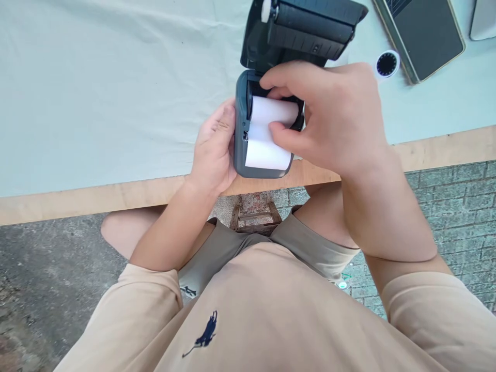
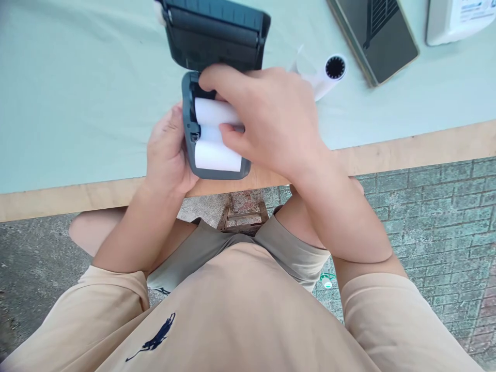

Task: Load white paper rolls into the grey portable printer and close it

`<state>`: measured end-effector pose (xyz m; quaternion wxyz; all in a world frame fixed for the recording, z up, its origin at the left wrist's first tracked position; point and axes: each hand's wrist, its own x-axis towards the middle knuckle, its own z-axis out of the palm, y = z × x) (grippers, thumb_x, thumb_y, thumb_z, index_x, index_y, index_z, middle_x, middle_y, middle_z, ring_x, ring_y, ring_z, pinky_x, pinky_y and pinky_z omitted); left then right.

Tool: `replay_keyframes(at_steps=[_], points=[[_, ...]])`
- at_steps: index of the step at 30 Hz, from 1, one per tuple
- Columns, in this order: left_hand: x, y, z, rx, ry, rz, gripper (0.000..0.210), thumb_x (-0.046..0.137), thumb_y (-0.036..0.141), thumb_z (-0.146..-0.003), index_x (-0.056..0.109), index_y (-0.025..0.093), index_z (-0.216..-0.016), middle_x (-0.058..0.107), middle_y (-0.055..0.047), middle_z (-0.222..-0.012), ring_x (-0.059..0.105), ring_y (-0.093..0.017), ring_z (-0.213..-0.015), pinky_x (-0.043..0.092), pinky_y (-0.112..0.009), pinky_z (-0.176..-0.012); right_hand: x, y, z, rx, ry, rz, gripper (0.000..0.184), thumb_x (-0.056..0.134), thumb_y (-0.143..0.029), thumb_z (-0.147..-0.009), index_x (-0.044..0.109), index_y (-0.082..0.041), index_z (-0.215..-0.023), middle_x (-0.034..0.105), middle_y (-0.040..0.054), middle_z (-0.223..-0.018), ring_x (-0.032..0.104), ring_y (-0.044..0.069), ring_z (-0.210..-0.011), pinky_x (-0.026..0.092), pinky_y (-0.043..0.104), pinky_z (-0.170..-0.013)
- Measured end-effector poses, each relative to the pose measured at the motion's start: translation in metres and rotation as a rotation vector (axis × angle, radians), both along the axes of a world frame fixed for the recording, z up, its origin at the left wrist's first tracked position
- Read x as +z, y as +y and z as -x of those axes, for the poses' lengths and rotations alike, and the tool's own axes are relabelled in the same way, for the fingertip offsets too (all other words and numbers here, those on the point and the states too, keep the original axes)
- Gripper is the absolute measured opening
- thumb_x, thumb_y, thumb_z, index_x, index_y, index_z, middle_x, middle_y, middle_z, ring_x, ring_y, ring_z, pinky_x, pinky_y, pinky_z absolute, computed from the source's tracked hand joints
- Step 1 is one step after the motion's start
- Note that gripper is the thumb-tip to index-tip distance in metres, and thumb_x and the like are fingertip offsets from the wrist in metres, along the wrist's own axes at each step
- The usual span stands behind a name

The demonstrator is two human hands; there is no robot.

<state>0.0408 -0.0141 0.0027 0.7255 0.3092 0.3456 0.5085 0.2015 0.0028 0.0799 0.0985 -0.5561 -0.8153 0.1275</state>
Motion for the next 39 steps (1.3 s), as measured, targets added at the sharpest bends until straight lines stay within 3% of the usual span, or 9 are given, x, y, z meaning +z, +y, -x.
replay_keyframes(at_steps=[6, 11, 16, 20, 25, 28, 32, 35, 39], points=[[-0.004, 0.003, 0.000, 0.059, 0.066, 0.047, 0.031, 0.054, 0.052, -0.091, 0.067, 0.025, -0.098, 0.071, -0.003, -0.107, 0.062, -0.026, -0.118, 0.053, -0.040, -0.101, -0.001, -0.001, -0.019, -0.027, 0.607, -0.101, 0.034, 0.057, -0.018, -0.075, 0.067, -0.024, -0.107, 0.070, -0.0045, -0.107, 0.067, 0.020, -0.094, 0.043, 0.028, -0.046], [-0.005, 0.006, 0.007, 0.085, 0.023, 0.076, 0.025, 0.052, 0.049, -0.092, 0.067, 0.028, -0.095, 0.072, 0.002, -0.108, 0.057, -0.025, -0.124, 0.052, -0.041, -0.103, -0.014, 0.007, -0.033, -0.149, 0.775, -0.237, 0.027, 0.051, -0.013, -0.067, 0.061, -0.029, -0.086, 0.065, -0.0045, -0.087, 0.064, 0.020, -0.088, 0.055, 0.034, -0.067], [0.001, 0.006, 0.017, 0.086, -0.018, 0.055, 0.024, 0.050, 0.044, -0.095, 0.066, 0.026, -0.093, 0.072, 0.007, -0.113, 0.047, -0.025, -0.135, 0.048, -0.042, -0.108, -0.028, 0.007, -0.034, -0.213, 0.680, -0.189, 0.021, 0.057, -0.013, -0.064, 0.049, -0.025, -0.079, 0.053, -0.0007, -0.082, 0.050, 0.013, -0.069, 0.037, 0.025, -0.040], [0.003, 0.007, 0.022, 0.115, 0.012, 0.040, 0.024, 0.048, 0.043, -0.097, 0.065, 0.026, -0.093, 0.071, 0.008, -0.114, 0.043, -0.025, -0.138, 0.045, -0.042, -0.111, -0.037, 0.008, -0.037, -0.267, 0.609, -0.284, 0.021, 0.060, -0.011, -0.065, 0.053, -0.023, -0.081, 0.057, -0.0003, -0.082, 0.052, 0.012, -0.074, 0.041, 0.022, -0.045], [0.006, 0.010, 0.025, 0.109, 0.001, 0.065, 0.027, 0.042, 0.042, -0.098, 0.063, 0.025, -0.093, 0.070, 0.007, -0.117, 0.041, -0.025, -0.139, 0.041, -0.045, -0.114, -0.041, 0.012, -0.043, -0.321, 0.282, -0.342, 0.028, 0.061, -0.012, -0.064, 0.063, -0.023, -0.090, 0.067, 0.0008, -0.089, 0.058, 0.015, -0.071, 0.046, 0.027, -0.056], [0.008, 0.012, 0.026, 0.140, 0.010, 0.082, 0.024, 0.044, 0.042, -0.095, 0.062, 0.027, -0.094, 0.071, 0.008, -0.110, 0.041, -0.024, -0.138, 0.042, -0.042, -0.113, -0.042, 0.012, -0.042, -0.297, 0.230, -0.332, 0.034, 0.061, -0.013, -0.066, 0.063, -0.025, -0.098, 0.069, -0.0004, -0.094, 0.058, 0.014, -0.063, 0.047, 0.030, -0.059], [0.008, 0.013, 0.026, 0.095, 0.009, 0.048, 0.037, 0.046, 0.056, -0.086, 0.064, 0.028, -0.102, 0.070, 0.003, -0.115, 0.048, -0.028, -0.133, 0.053, -0.041, -0.101, -0.047, 0.010, -0.038, -0.262, 0.219, -0.231, 0.041, 0.065, -0.017, -0.067, 0.059, -0.028, -0.106, 0.069, -0.0021, -0.100, 0.057, 0.013, -0.053, 0.049, 0.035, -0.064], [0.004, 0.011, 0.024, 0.138, 0.023, 0.016, 0.029, 0.060, 0.049, -0.079, 0.067, 0.027, -0.097, 0.071, 0.000, -0.114, 0.060, -0.029, -0.121, 0.059, -0.039, -0.088, -0.047, 0.009, -0.036, -0.231, 0.178, -0.195, 0.040, 0.066, -0.017, -0.067, 0.059, -0.029, -0.105, 0.069, -0.0020, -0.094, 0.057, 0.015, -0.055, 0.049, 0.038, -0.067], [-0.001, 0.010, 0.024, 0.177, 0.012, 0.008, 0.022, 0.070, 0.039, -0.076, 0.068, 0.025, -0.093, 0.074, -0.002, -0.101, 0.068, -0.027, -0.105, 0.059, -0.037, -0.081, -0.037, 0.008, -0.045, -0.184, 0.304, -0.442, 0.034, 0.067, -0.032, -0.075, 0.061, -0.025, -0.108, 0.065, 0.0020, -0.111, 0.052, 0.011, -0.061, 0.041, 0.030, -0.054]])
